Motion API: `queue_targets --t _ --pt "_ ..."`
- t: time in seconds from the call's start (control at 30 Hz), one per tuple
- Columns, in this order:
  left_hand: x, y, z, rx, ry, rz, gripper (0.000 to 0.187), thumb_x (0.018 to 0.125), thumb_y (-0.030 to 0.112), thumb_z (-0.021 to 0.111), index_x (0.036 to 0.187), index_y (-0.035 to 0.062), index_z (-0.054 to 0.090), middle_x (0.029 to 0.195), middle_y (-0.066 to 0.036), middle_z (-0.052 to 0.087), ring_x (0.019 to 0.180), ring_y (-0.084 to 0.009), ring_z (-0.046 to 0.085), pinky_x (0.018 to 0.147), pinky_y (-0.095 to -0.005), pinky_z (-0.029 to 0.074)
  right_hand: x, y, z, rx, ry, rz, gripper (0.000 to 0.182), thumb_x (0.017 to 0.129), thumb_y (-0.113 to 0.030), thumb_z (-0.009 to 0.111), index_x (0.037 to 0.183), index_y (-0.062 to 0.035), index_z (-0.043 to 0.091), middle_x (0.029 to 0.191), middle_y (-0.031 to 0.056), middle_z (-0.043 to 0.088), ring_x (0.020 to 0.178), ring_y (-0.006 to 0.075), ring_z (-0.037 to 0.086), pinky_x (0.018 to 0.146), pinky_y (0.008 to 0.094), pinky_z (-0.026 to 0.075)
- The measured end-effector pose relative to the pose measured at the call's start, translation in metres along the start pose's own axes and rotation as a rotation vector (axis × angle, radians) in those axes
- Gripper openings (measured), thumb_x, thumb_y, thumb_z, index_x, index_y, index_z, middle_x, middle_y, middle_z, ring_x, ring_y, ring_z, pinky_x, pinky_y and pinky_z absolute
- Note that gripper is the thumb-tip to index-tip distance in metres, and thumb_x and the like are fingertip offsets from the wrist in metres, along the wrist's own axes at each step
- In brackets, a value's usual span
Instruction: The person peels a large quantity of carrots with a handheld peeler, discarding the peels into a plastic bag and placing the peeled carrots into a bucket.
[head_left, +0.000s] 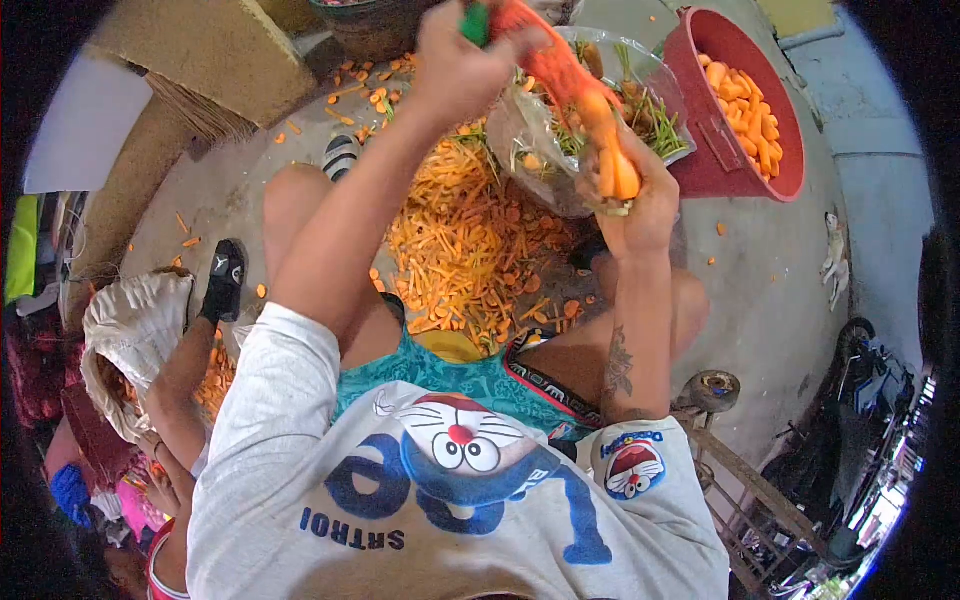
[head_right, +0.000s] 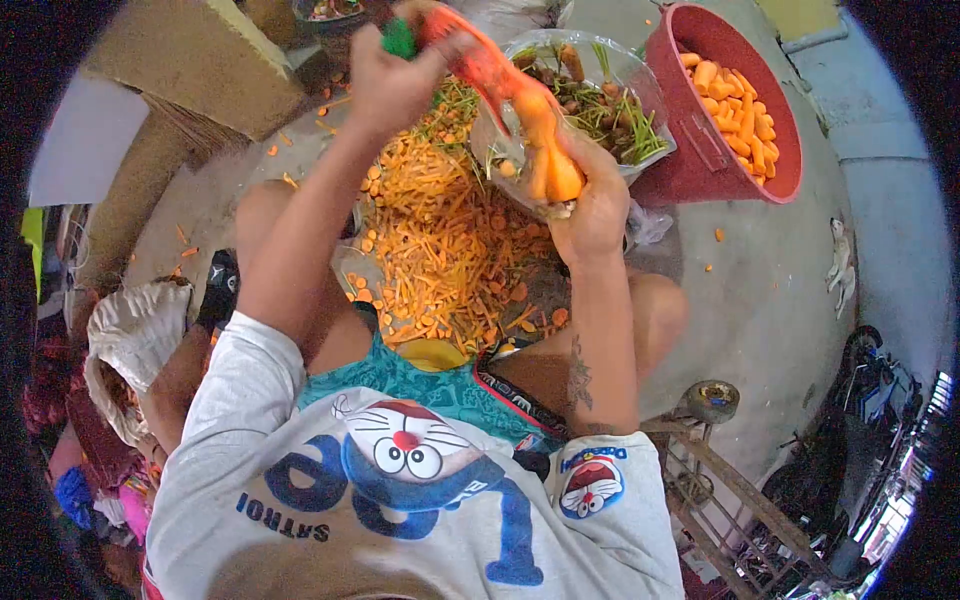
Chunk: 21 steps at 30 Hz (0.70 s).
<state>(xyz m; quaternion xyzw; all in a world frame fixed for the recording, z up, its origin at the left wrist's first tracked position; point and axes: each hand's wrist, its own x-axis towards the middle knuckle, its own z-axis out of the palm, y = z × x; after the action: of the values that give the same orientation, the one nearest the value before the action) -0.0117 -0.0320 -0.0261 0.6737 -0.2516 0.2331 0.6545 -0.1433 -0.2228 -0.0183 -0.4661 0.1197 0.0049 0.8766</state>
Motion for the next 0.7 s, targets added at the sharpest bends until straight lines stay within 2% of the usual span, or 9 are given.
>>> queue_targets --t 0.03,0.17,0.23,0.27,0.33,0.4,0.5,0.57,0.7 --pt "0.005 -0.006 -0.014 0.063 0.047 -0.320 0.017 0.090 0.017 0.081 0.086 0.0059 0.069 0.074 0.002 0.067 0.063 -0.0052 0.058 0.054 -0.0247 0.046 0.002 -0.003 -0.001 -0.023 -0.080 -0.005 0.038 0.105 -0.029 0.051 0.127 -0.0007 0.062 0.102 0.0083 0.069 0.078 0.0172 0.065 0.062 0.0289 0.051" --pt "-0.010 0.009 0.003 -0.255 0.044 -0.189 0.019 0.090 0.018 0.081 0.090 0.0063 0.067 0.078 0.003 0.067 0.062 -0.0044 0.058 0.052 -0.0244 0.045 0.011 -0.004 -0.008 0.140 -0.249 0.064 0.038 0.104 -0.028 0.052 0.125 0.0013 0.062 0.098 0.0077 0.069 0.074 0.0168 0.064 0.060 0.0295 0.050" --pt "-0.025 0.030 0.017 -0.225 -0.067 -0.027 0.019 0.090 0.018 0.082 0.092 0.0066 0.067 0.079 0.004 0.066 0.064 -0.0047 0.058 0.054 -0.0242 0.046 0.000 -0.006 0.021 -0.020 0.131 -0.043 0.037 0.104 -0.028 0.052 0.123 0.0018 0.062 0.091 0.0060 0.065 0.066 0.0148 0.057 0.055 0.0296 0.045" --pt "-0.029 0.033 0.021 -0.191 -0.175 0.133 0.020 0.090 0.019 0.082 0.095 0.0069 0.067 0.080 0.004 0.066 0.066 -0.0050 0.059 0.057 -0.0240 0.047 -0.001 -0.007 0.017 -0.024 0.135 -0.039 0.037 0.104 -0.028 0.052 0.123 0.0018 0.062 0.091 0.0060 0.065 0.066 0.0148 0.057 0.055 0.0296 0.045" --pt "-0.014 0.021 0.001 -0.076 -0.195 0.057 0.022 0.088 0.016 0.083 0.099 0.0061 0.067 0.080 0.004 0.065 0.072 -0.0062 0.060 0.065 -0.0249 0.050 -0.007 -0.007 0.009 -0.061 -0.113 -0.046 0.036 0.104 -0.028 0.052 0.123 0.0007 0.062 0.091 0.0062 0.065 0.068 0.0141 0.059 0.056 0.0290 0.047" --pt "0.010 0.022 -0.016 0.044 -0.030 -0.166 0.007 0.099 0.003 0.066 0.094 0.0028 0.061 0.082 -0.004 0.068 0.070 -0.0135 0.065 0.064 -0.0310 0.053 -0.003 -0.005 0.004 -0.026 -0.070 -0.032 0.036 0.104 -0.028 0.053 0.124 -0.0003 0.062 0.092 0.0062 0.065 0.070 0.0149 0.061 0.057 0.0294 0.049" --pt "-0.003 0.007 -0.011 -0.070 0.014 -0.138 0.013 0.093 0.008 0.076 0.097 0.0030 0.065 0.082 -0.001 0.067 0.073 -0.0105 0.064 0.067 -0.0287 0.052 0.010 -0.005 -0.013 0.092 -0.280 0.074 0.037 0.103 -0.028 0.054 0.126 -0.0007 0.063 0.097 0.0069 0.067 0.075 0.0167 0.065 0.062 0.0309 0.053" --pt "-0.025 0.016 0.009 -0.047 -0.073 -0.060 0.021 0.087 0.013 0.084 0.099 0.0036 0.069 0.082 0.003 0.068 0.078 -0.0073 0.063 0.071 -0.0270 0.053 0.002 -0.003 0.011 -0.025 0.098 -0.078 0.041 0.103 -0.030 0.053 0.130 -0.0002 0.062 0.101 0.0076 0.069 0.075 0.0169 0.066 0.062 0.0290 0.055" --pt "-0.014 0.004 0.004 0.026 -0.042 -0.030 0.020 0.088 0.015 0.083 0.096 0.0040 0.069 0.084 0.002 0.069 0.079 -0.0067 0.062 0.073 -0.0277 0.053 -0.007 -0.005 0.008 -0.031 0.080 -0.042 0.046 0.104 -0.030 0.050 0.136 0.0005 0.060 0.105 0.0084 0.070 0.078 0.0171 0.068 0.063 0.0267 0.056"
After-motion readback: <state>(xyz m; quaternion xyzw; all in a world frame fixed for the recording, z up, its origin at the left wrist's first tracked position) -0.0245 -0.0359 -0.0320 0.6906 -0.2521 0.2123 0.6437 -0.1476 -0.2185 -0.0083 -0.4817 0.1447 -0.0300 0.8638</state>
